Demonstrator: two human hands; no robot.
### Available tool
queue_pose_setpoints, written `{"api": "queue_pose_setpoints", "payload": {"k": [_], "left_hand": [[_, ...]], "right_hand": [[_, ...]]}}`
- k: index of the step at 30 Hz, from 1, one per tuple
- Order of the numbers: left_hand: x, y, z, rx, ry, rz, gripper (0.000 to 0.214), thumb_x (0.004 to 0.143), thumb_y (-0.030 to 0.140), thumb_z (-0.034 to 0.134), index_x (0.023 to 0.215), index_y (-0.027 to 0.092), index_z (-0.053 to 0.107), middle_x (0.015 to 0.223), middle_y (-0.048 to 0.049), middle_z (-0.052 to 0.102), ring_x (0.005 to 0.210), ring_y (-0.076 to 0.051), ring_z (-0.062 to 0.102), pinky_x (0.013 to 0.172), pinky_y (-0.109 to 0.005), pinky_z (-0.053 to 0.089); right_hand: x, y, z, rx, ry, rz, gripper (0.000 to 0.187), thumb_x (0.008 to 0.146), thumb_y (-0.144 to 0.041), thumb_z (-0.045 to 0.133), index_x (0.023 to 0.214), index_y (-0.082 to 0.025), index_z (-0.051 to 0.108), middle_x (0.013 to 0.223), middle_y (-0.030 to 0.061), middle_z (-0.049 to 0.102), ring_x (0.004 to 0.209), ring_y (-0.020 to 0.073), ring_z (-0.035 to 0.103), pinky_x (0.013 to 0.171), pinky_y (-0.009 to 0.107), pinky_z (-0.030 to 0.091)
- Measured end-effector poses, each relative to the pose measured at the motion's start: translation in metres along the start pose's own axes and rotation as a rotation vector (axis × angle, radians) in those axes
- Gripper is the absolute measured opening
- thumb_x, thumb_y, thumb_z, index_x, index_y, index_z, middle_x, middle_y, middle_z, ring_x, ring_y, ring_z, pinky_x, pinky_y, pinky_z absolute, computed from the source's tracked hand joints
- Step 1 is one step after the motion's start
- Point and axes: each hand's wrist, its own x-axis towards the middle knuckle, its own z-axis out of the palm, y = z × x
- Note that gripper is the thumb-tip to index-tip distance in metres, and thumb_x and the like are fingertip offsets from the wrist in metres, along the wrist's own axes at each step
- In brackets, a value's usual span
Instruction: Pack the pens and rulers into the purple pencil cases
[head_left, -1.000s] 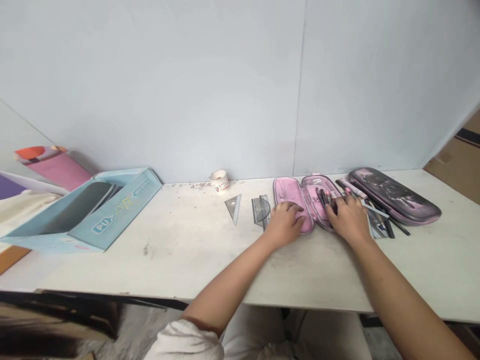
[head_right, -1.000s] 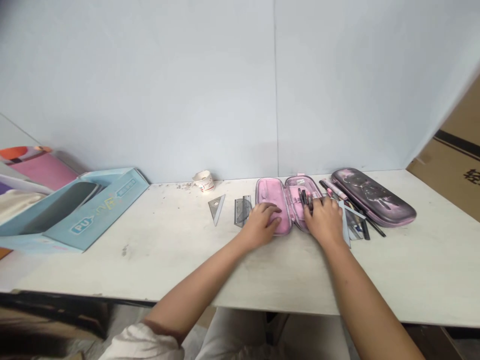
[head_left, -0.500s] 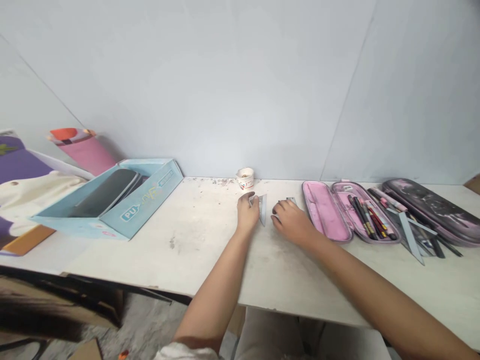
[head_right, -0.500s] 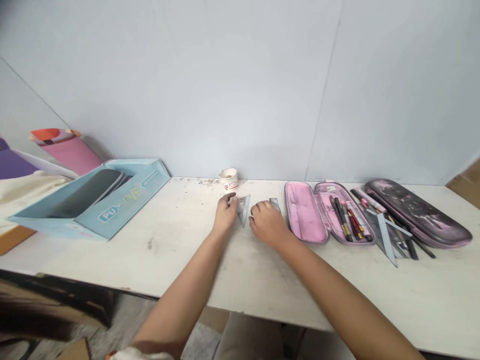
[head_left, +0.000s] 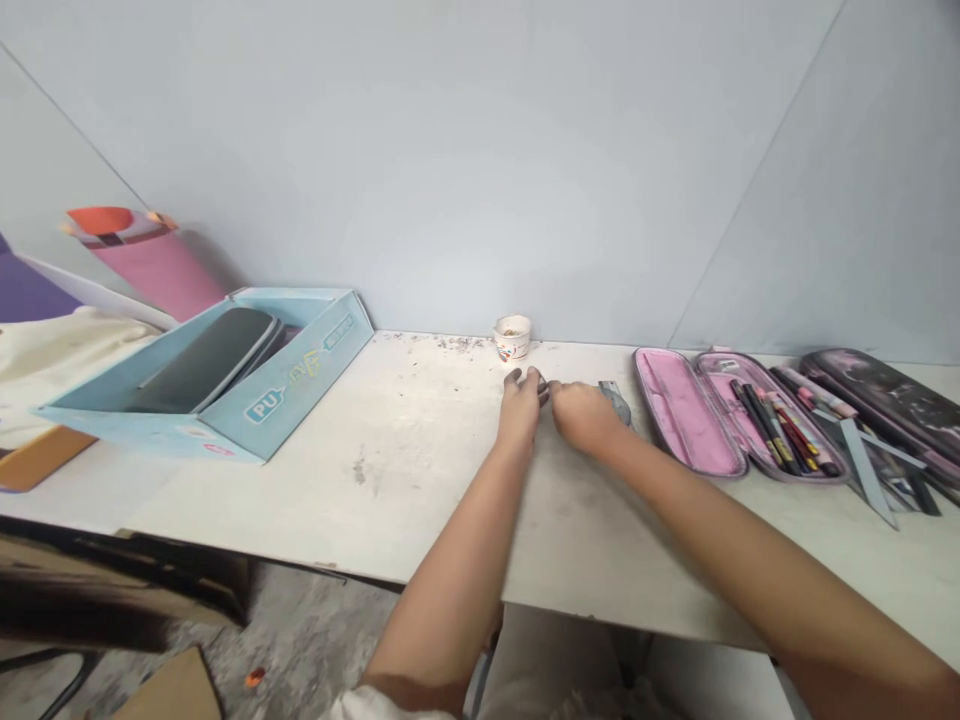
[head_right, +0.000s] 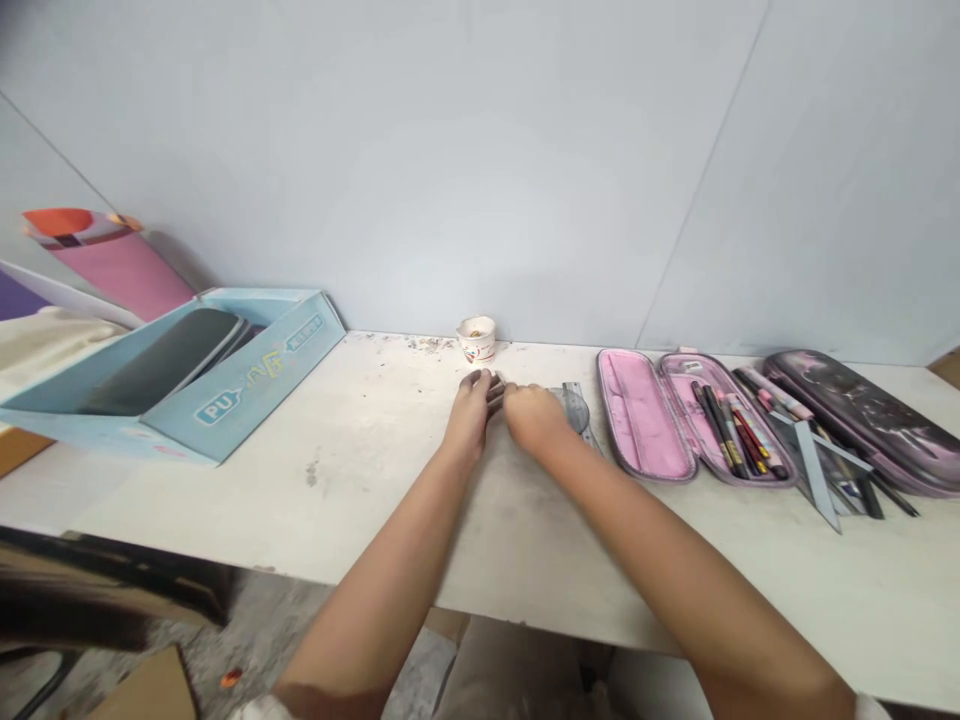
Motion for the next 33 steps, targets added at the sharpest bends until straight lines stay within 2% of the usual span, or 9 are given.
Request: {"api": "queue_pose_setpoints", "payload": {"k": [2,4,8,13,18,21,25,29,33], "left_hand": [[-0.009,0.011,0.006,-0.089,-0.077,0.021,0.040,0.090,0.036,0.037,0.122,0.013,0.038,0.123,-0.0155,0.053,0.102,-0.017,0.059,0.087,-0.032,0.048],[-0.019,0.018,0.013,-0.054,-0.172,0.101,0.036,0.089,0.034,0.039,0.120,0.015,0.042,0.127,-0.0136,0.050,0.108,-0.018,0.056,0.090,-0.033,0.046],[-0.041,0.017,0.033,0.243,-0.369,0.306,0.040,0.088,0.033,0.041,0.124,0.018,0.042,0.130,-0.0110,0.048,0.115,-0.020,0.050,0.095,-0.036,0.042],[-0.055,0.012,0.069,0.609,-0.556,0.501,0.048,0.087,0.028,0.039,0.134,0.017,0.033,0.138,-0.0125,0.038,0.127,-0.022,0.036,0.103,-0.040,0.036],[-0.056,0.008,0.105,0.874,-0.609,0.619,0.047,0.087,0.021,0.033,0.133,0.011,0.034,0.141,-0.0161,0.032,0.133,-0.019,0.027,0.109,-0.039,0.026],[-0.054,0.001,0.117,1.052,-0.597,0.630,0.045,0.087,0.021,0.033,0.131,0.012,0.038,0.140,-0.0156,0.035,0.131,-0.022,0.031,0.108,-0.045,0.024],[-0.051,-0.006,0.119,1.179,-0.603,0.619,0.043,0.087,0.022,0.033,0.129,0.015,0.042,0.136,-0.0127,0.042,0.129,-0.023,0.033,0.108,-0.048,0.023],[-0.045,-0.004,0.108,1.170,-0.508,0.673,0.047,0.088,0.023,0.030,0.133,0.010,0.035,0.142,-0.0156,0.033,0.132,-0.021,0.028,0.108,-0.041,0.024],[-0.038,-0.002,0.083,1.299,-0.471,0.568,0.051,0.088,0.026,0.030,0.136,0.009,0.029,0.145,-0.0174,0.026,0.135,-0.024,0.022,0.108,-0.047,0.020]], "right_hand": [[-0.007,0.014,-0.007,0.009,0.032,0.048,0.028,0.083,-0.012,0.033,0.103,-0.009,0.053,0.092,0.0182,0.065,0.083,0.0257,0.062,0.068,0.032,0.041],[-0.018,0.033,-0.013,0.047,0.098,0.099,0.029,0.086,-0.019,0.033,0.106,-0.011,0.052,0.094,0.0159,0.066,0.084,0.0255,0.062,0.068,0.031,0.041],[-0.049,0.073,-0.016,0.180,0.280,0.211,0.033,0.087,-0.027,0.035,0.114,-0.013,0.050,0.094,0.0129,0.067,0.085,0.0252,0.062,0.070,0.031,0.041],[-0.082,0.115,-0.005,0.396,0.472,0.359,0.039,0.085,-0.028,0.040,0.120,-0.013,0.047,0.095,0.0123,0.067,0.085,0.0246,0.062,0.074,0.032,0.042],[-0.092,0.137,0.008,0.446,0.572,0.464,0.043,0.084,-0.026,0.039,0.124,-0.010,0.042,0.101,0.0144,0.064,0.089,0.0240,0.060,0.077,0.034,0.043],[-0.092,0.138,0.019,0.367,0.507,0.410,0.034,0.084,-0.024,0.040,0.111,-0.009,0.052,0.105,0.0169,0.059,0.095,0.0237,0.056,0.080,0.034,0.042],[-0.092,0.134,0.029,0.218,0.390,0.323,0.027,0.083,-0.022,0.041,0.095,-0.008,0.061,0.102,0.0181,0.055,0.098,0.0259,0.050,0.086,0.036,0.039],[-0.093,0.133,0.028,0.198,0.433,0.274,0.029,0.084,-0.022,0.039,0.098,-0.009,0.062,0.101,0.0158,0.054,0.100,0.0260,0.046,0.089,0.038,0.036],[-0.095,0.129,0.024,0.231,0.477,0.225,0.029,0.085,-0.021,0.039,0.103,-0.012,0.060,0.103,0.0132,0.055,0.100,0.0239,0.046,0.088,0.036,0.036]]}}
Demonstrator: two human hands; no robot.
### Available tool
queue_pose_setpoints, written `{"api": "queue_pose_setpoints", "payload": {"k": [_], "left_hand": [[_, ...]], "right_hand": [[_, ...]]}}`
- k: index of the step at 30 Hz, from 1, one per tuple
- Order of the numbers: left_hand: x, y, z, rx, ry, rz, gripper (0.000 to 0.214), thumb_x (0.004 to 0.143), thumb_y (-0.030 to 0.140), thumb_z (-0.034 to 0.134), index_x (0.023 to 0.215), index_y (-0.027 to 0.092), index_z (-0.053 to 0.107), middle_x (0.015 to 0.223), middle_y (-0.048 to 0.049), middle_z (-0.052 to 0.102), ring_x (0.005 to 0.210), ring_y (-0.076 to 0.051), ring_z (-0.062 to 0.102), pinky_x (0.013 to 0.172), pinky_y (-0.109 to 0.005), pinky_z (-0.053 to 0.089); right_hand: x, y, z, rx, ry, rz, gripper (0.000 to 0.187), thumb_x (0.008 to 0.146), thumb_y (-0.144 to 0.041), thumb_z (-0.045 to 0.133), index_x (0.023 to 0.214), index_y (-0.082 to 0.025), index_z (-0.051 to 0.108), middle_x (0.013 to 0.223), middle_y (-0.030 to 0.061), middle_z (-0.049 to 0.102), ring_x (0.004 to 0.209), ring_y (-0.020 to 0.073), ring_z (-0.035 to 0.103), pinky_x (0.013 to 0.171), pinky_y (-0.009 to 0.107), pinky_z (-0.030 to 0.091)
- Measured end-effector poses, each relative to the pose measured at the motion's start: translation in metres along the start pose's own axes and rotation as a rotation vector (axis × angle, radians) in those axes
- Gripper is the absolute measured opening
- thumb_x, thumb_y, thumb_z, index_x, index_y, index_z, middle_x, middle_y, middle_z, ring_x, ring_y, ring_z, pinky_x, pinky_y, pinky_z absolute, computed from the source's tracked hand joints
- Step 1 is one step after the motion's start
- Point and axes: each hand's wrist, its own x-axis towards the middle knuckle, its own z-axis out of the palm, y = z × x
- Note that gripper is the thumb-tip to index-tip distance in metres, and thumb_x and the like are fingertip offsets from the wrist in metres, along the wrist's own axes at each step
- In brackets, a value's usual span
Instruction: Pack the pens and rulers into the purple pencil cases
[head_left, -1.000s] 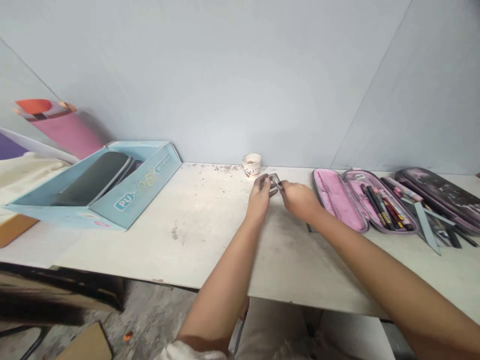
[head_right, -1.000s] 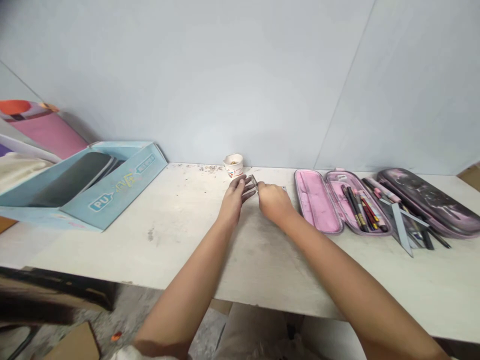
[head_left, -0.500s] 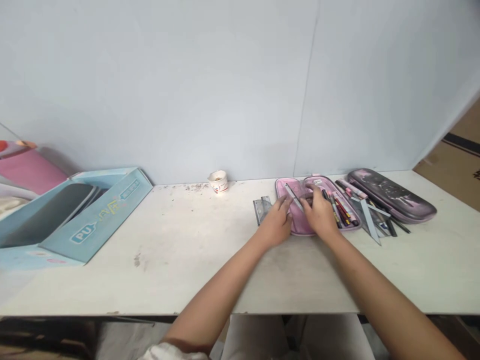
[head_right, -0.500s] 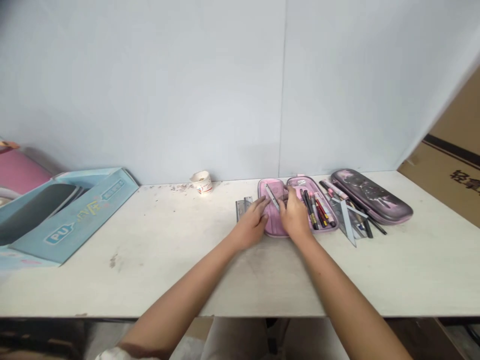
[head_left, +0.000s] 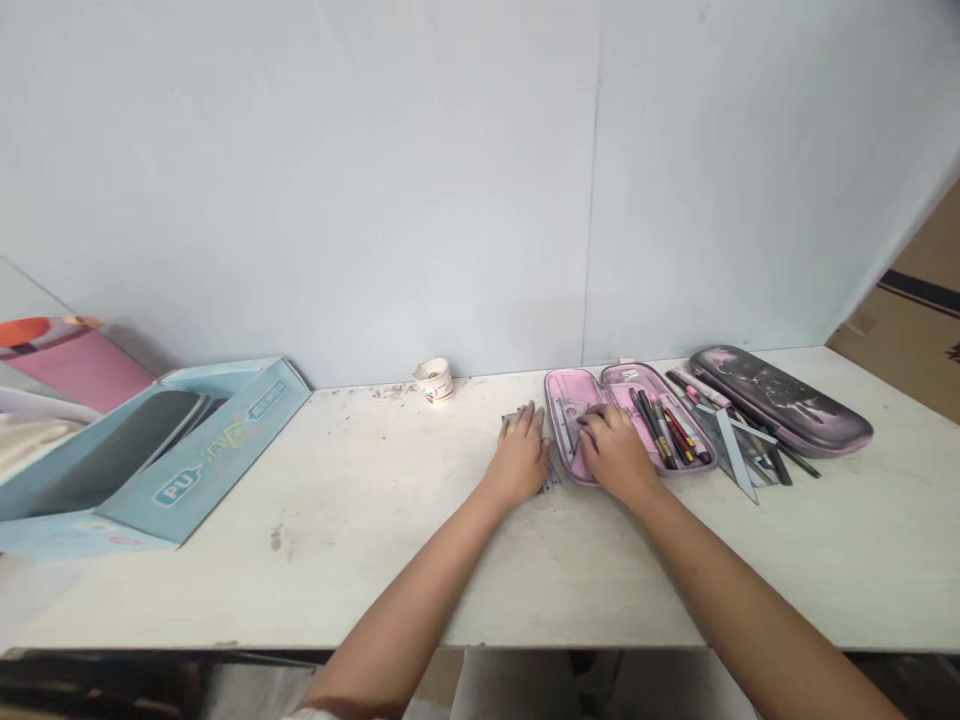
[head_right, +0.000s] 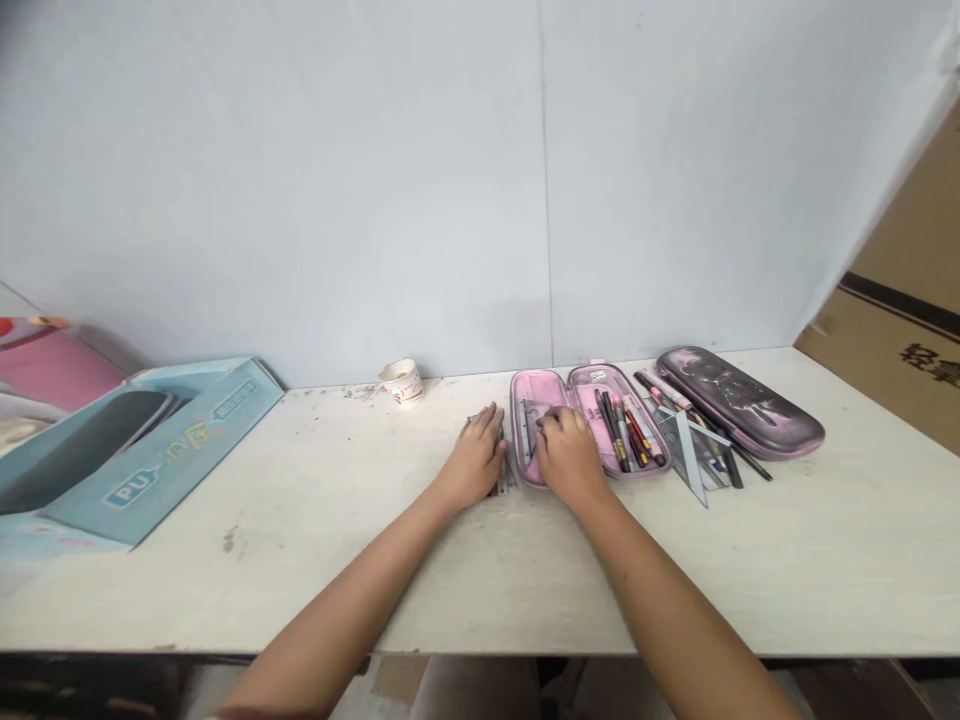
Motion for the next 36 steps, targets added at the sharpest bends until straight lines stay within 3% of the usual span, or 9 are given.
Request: {"api": "queue_pose_setpoints", "payload": {"k": [5,15,18,21,23,26,28,32,36], "left_hand": [[-0.022,-0.031,-0.005,0.149,-0.146,-0.034,0.050,0.087,0.028,0.030,0.135,0.012,0.033,0.145,-0.0164,0.027,0.136,-0.028,0.019,0.105,-0.059,0.011],[-0.052,-0.079,-0.021,0.172,-0.055,-0.162,0.047,0.086,0.026,0.032,0.131,0.013,0.040,0.141,-0.0165,0.035,0.132,-0.030,0.026,0.105,-0.060,0.005],[-0.048,-0.079,-0.018,0.015,0.020,-0.195,0.047,0.087,0.024,0.030,0.131,0.008,0.039,0.141,-0.0190,0.033,0.131,-0.028,0.029,0.107,-0.050,0.019],[-0.040,-0.074,-0.017,-0.185,0.116,-0.246,0.050,0.087,0.023,0.028,0.131,0.000,0.037,0.140,-0.0223,0.032,0.133,-0.025,0.027,0.108,-0.041,0.024],[-0.037,-0.070,-0.016,-0.306,0.119,-0.294,0.051,0.086,0.024,0.031,0.131,-0.001,0.037,0.140,-0.0226,0.032,0.134,-0.025,0.025,0.109,-0.039,0.023],[-0.036,-0.068,-0.016,-0.441,0.079,-0.347,0.051,0.085,0.025,0.035,0.129,0.000,0.039,0.141,-0.0220,0.031,0.134,-0.027,0.024,0.110,-0.040,0.021],[-0.037,-0.068,-0.015,-0.528,0.092,-0.357,0.050,0.085,0.025,0.036,0.130,0.004,0.040,0.141,-0.0191,0.033,0.134,-0.026,0.025,0.111,-0.041,0.020],[-0.040,-0.065,-0.013,-0.632,0.121,-0.278,0.051,0.084,0.023,0.037,0.132,0.004,0.037,0.140,-0.0171,0.035,0.132,-0.023,0.029,0.111,-0.040,0.021],[-0.044,-0.052,-0.015,-0.562,0.189,-0.062,0.053,0.085,0.021,0.037,0.135,0.006,0.032,0.142,-0.0158,0.032,0.133,-0.021,0.028,0.112,-0.040,0.020]], "right_hand": [[0.001,-0.019,-0.001,-0.023,-0.023,-0.083,0.027,0.085,-0.022,0.039,0.099,-0.016,0.061,0.105,0.0106,0.056,0.100,0.0227,0.046,0.086,0.035,0.035],[0.013,-0.063,0.012,-0.160,-0.159,-0.165,0.028,0.086,-0.022,0.038,0.095,-0.014,0.062,0.100,0.0139,0.060,0.101,0.0263,0.046,0.089,0.041,0.031],[0.023,-0.082,0.021,0.074,-0.211,-0.076,0.029,0.085,-0.024,0.040,0.104,-0.012,0.059,0.106,0.0149,0.059,0.106,0.0245,0.047,0.093,0.040,0.032],[0.041,-0.098,0.035,0.500,-0.256,0.173,0.035,0.085,-0.030,0.042,0.110,-0.011,0.055,0.115,0.0138,0.058,0.110,0.0197,0.049,0.097,0.034,0.033],[0.054,-0.104,0.045,0.646,-0.276,0.308,0.039,0.086,-0.037,0.037,0.109,-0.011,0.055,0.114,0.0137,0.059,0.107,0.0184,0.053,0.092,0.033,0.039],[0.064,-0.109,0.061,0.696,-0.291,0.392,0.045,0.088,-0.042,0.027,0.106,-0.011,0.055,0.108,0.0136,0.062,0.094,0.0174,0.060,0.075,0.030,0.048],[0.064,-0.110,0.070,0.719,-0.285,0.428,0.039,0.086,-0.039,0.033,0.105,-0.012,0.055,0.105,0.0127,0.063,0.090,0.0163,0.061,0.070,0.028,0.049],[0.057,-0.107,0.075,0.708,-0.220,0.421,0.033,0.073,-0.019,0.053,0.106,-0.016,0.054,0.103,0.0088,0.064,0.093,0.0161,0.059,0.082,0.030,0.046],[0.052,-0.086,0.055,0.676,-0.108,0.369,0.037,0.073,-0.015,0.050,0.110,-0.019,0.053,0.104,0.0083,0.063,0.098,0.0186,0.057,0.090,0.036,0.041]]}}
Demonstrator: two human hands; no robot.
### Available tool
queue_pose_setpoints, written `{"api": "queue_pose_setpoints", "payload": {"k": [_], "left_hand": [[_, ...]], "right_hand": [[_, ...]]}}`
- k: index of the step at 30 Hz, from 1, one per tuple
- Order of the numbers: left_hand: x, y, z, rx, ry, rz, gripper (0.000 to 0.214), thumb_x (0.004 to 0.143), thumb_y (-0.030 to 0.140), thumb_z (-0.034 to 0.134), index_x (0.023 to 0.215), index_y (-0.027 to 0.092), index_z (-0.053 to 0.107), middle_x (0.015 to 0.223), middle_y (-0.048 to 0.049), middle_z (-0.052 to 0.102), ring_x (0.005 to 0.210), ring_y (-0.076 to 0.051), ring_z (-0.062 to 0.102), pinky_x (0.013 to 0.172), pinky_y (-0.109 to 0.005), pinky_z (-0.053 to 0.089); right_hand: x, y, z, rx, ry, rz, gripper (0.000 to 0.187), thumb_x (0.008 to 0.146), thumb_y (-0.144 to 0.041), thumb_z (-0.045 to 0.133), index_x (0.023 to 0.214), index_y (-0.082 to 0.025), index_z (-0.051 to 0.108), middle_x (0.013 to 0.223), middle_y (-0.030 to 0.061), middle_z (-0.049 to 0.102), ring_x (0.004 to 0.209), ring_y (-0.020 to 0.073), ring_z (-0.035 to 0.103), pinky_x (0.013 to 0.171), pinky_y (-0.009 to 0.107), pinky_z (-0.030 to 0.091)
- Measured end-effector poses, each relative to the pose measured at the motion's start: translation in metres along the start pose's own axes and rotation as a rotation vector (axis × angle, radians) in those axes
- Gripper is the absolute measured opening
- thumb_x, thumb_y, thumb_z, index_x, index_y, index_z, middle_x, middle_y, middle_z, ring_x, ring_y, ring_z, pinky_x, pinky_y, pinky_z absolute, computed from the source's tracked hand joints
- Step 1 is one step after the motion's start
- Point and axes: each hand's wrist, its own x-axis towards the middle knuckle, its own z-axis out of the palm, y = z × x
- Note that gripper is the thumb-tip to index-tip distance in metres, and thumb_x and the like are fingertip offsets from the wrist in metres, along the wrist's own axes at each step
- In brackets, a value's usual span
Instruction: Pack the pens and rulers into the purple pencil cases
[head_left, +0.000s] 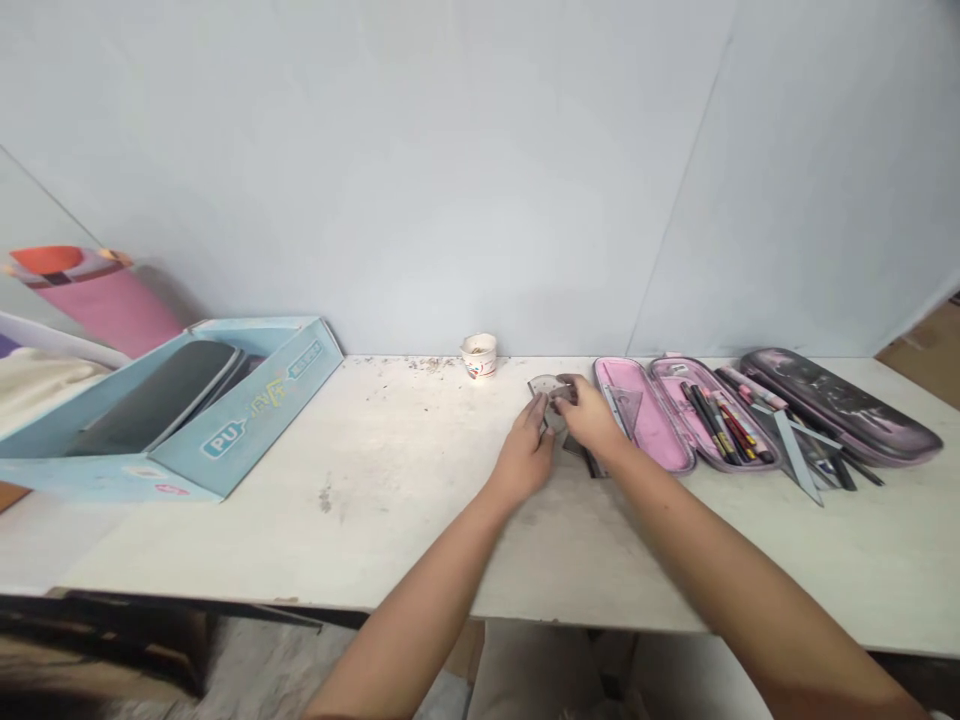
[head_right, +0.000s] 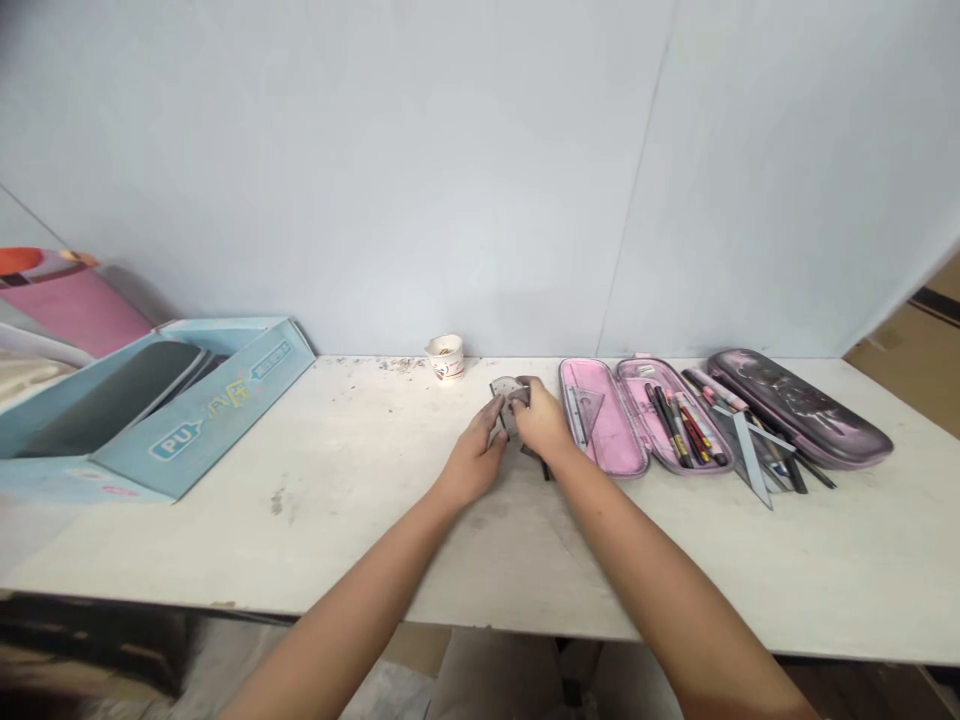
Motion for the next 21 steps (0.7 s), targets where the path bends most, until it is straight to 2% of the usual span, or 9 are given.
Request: {"api": "queue_pose_setpoints", "payload": {"k": [5,9,12,15,19,21], "left_hand": [[0.006,0.029,0.015,0.105,-0.099,0.216,0.049,0.087,0.024,0.038,0.135,0.016,0.034,0.143,-0.0128,0.031,0.133,-0.021,0.028,0.109,-0.042,0.027],[0.018,0.048,0.034,0.191,-0.188,0.291,0.047,0.086,0.022,0.037,0.133,0.015,0.038,0.141,-0.0147,0.034,0.131,-0.023,0.031,0.106,-0.042,0.032],[0.026,0.048,0.043,0.288,-0.214,0.244,0.047,0.086,0.019,0.034,0.132,0.010,0.037,0.140,-0.0183,0.034,0.130,-0.023,0.033,0.106,-0.040,0.032],[0.028,0.038,0.042,0.435,-0.250,0.110,0.050,0.085,0.021,0.036,0.132,0.004,0.035,0.140,-0.0222,0.032,0.130,-0.026,0.032,0.106,-0.043,0.030],[0.022,0.026,0.036,0.587,-0.353,0.002,0.055,0.086,0.029,0.036,0.135,0.005,0.030,0.143,-0.0207,0.027,0.133,-0.029,0.025,0.107,-0.050,0.023],[0.018,0.024,0.034,0.623,-0.378,-0.001,0.055,0.086,0.029,0.034,0.136,0.007,0.028,0.145,-0.0176,0.026,0.134,-0.027,0.023,0.107,-0.051,0.020]], "right_hand": [[-0.006,0.019,-0.062,-0.099,0.233,-0.153,0.037,0.076,-0.020,0.045,0.113,-0.016,0.051,0.108,0.0112,0.061,0.103,0.0221,0.055,0.090,0.038,0.041],[-0.012,0.043,-0.093,-0.230,0.310,-0.126,0.038,0.076,-0.020,0.043,0.113,-0.013,0.051,0.110,0.0133,0.060,0.103,0.0235,0.055,0.091,0.039,0.040],[-0.014,0.058,-0.103,-0.335,0.240,-0.101,0.035,0.075,-0.018,0.044,0.108,-0.013,0.055,0.104,0.0134,0.062,0.100,0.0237,0.056,0.089,0.038,0.041],[-0.017,0.063,-0.108,-0.373,0.205,-0.126,0.030,0.075,-0.019,0.046,0.102,-0.014,0.059,0.103,0.0137,0.060,0.102,0.0254,0.052,0.092,0.041,0.038],[-0.025,0.050,-0.104,-0.366,0.246,-0.227,0.030,0.079,-0.021,0.042,0.102,-0.013,0.060,0.106,0.0159,0.056,0.108,0.0268,0.047,0.096,0.043,0.033],[-0.029,0.036,-0.098,-0.264,0.192,-0.282,0.030,0.081,-0.023,0.041,0.102,-0.014,0.059,0.105,0.0136,0.058,0.106,0.0239,0.049,0.096,0.040,0.035]]}}
